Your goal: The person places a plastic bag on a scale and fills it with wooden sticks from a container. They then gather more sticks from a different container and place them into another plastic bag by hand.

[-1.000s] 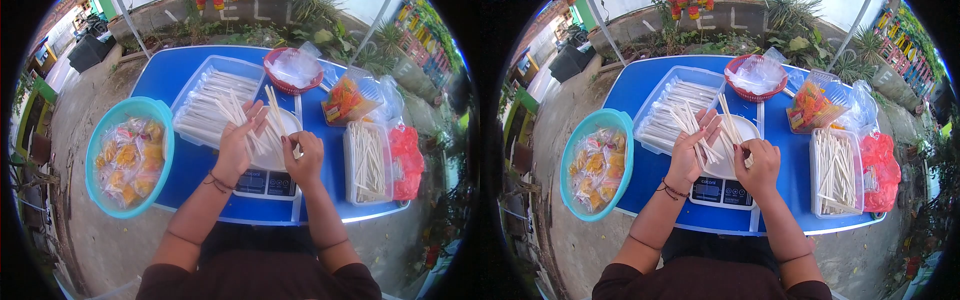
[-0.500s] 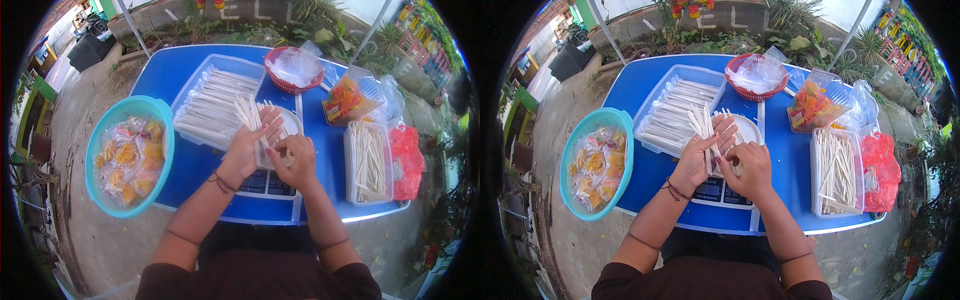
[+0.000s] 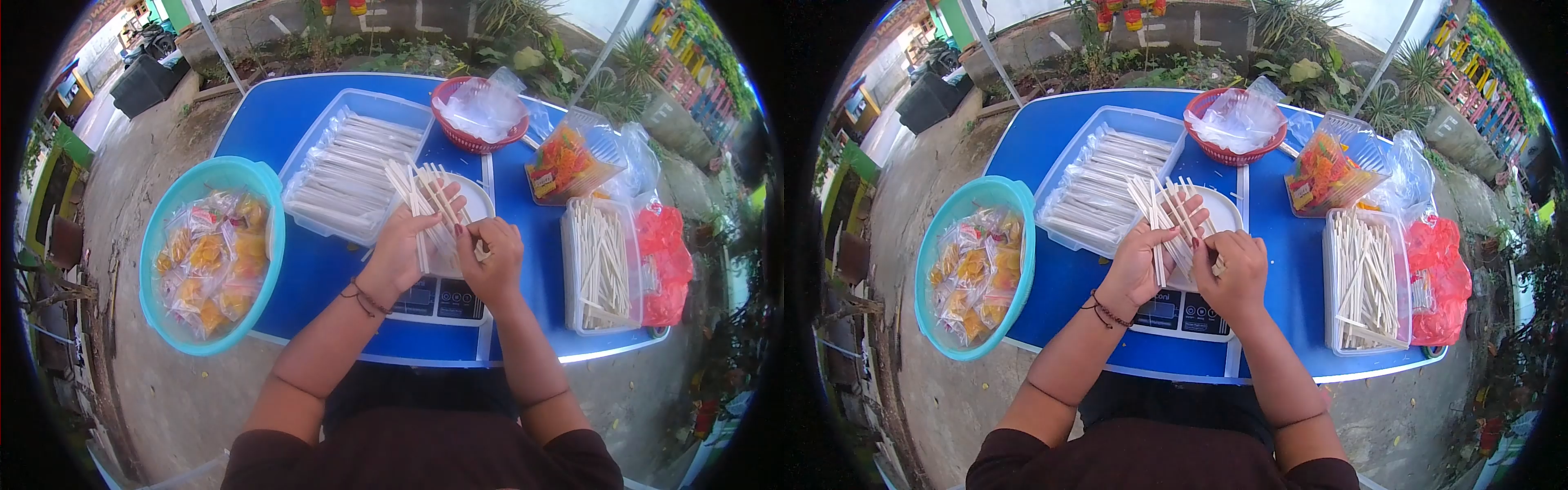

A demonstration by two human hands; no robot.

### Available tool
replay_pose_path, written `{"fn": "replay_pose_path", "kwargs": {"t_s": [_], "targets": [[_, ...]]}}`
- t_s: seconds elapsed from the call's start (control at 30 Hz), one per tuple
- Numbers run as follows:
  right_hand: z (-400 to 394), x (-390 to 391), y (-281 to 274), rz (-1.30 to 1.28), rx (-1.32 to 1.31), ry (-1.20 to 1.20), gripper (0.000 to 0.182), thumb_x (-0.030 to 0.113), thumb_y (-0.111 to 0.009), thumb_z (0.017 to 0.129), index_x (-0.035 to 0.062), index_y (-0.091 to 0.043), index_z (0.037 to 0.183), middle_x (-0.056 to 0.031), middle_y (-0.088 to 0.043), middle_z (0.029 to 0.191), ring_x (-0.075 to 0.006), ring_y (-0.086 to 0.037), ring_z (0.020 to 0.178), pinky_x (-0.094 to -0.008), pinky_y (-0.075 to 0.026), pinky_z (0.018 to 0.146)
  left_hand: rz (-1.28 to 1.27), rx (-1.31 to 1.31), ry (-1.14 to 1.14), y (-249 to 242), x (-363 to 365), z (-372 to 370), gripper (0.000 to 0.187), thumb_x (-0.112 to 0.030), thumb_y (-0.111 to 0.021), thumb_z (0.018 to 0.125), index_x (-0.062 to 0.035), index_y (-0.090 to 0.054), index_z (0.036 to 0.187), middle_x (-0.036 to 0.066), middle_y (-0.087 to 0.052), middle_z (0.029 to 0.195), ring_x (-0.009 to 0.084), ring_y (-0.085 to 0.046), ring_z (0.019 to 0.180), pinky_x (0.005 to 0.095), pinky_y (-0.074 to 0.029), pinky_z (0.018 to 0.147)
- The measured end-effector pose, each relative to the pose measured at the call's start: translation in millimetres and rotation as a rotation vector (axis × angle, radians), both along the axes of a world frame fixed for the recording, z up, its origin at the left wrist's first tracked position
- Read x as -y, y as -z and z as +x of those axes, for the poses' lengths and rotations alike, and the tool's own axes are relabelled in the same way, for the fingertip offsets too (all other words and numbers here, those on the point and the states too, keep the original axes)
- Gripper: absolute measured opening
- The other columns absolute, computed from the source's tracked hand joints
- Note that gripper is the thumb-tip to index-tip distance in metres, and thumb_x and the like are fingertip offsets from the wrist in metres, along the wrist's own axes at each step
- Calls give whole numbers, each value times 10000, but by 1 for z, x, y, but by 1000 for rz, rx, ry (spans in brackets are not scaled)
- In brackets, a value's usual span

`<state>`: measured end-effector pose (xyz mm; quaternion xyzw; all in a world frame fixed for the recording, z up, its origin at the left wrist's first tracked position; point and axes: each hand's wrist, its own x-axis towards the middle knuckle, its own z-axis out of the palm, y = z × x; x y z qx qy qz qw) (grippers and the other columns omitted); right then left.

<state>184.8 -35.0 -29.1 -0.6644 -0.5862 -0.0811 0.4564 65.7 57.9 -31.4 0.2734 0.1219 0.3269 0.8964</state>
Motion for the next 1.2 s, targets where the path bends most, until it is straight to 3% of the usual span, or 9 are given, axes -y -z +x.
{"fn": "replay_pose_path", "kwargs": {"t_s": [0.17,0.3,0.67,0.77,0.9,1.0,1.1,1.2], "targets": [[5,-1,-3,71,10,47,143,46,-689,789,56,-592,684,-45,-555,622,-189,-471,556,-332,-322,586,-11,-8,-21,0,-4,-1,520,82,-376,924,-7,-327,1434,183,-423,1453,306,-441,1339,401,-432,1090],[5,-1,-2,51,-8,12,134,45,-688,784,60,-588,696,-41,-557,633,-199,-484,573,-340,-327,601,-26,10,-25,-3,-3,-2,513,91,-409,900,-20,-375,1399,164,-460,1422,283,-483,1299,406,-451,1058],[12,1,-4,98,90,176,148,56,-700,760,93,-578,686,-6,-562,623,-191,-524,611,-352,-311,620,-55,11,-82,3,-11,-3,536,82,-342,917,34,-257,1444,214,-383,1465,324,-419,1350,407,-389,1131],[13,2,-9,82,246,210,162,60,-700,750,104,-574,659,6,-555,609,-178,-521,613,-343,-300,624,-83,36,-92,4,-12,-3,529,63,-331,916,39,-261,1440,214,-373,1471,326,-401,1362,415,-377,1138],[8,1,-11,181,301,166,158,81,-705,734,115,-576,649,15,-554,610,-184,-517,617,-341,-308,638,-202,158,5,9,-11,-5,522,37,-341,920,37,-271,1438,211,-380,1469,320,-394,1368,414,-383,1128],[0,1,-11,181,297,45,132,87,-707,727,113,-591,670,10,-567,629,-192,-514,619,-341,-317,642,-231,105,48,3,-5,-3,530,31,-359,922,33,-271,1444,207,-386,1469,311,-397,1369,407,-385,1122],[-5,3,-13,100,247,1,107,80,-706,727,106,-607,694,-8,-582,646,-201,-516,626,-340,-325,643,-1,-10,0,6,-1,2,538,15,-379,924,30,-267,1450,204,-390,1469,308,-393,1372,403,-377,1126],[-5,5,-12,-17,212,9,104,83,-700,733,98,-602,703,-18,-584,655,-212,-516,646,-346,-335,658,-12,35,14,5,-4,0,545,11,-375,924,30,-258,1456,203,-375,1479,312,-384,1378,403,-375,1129]]}}
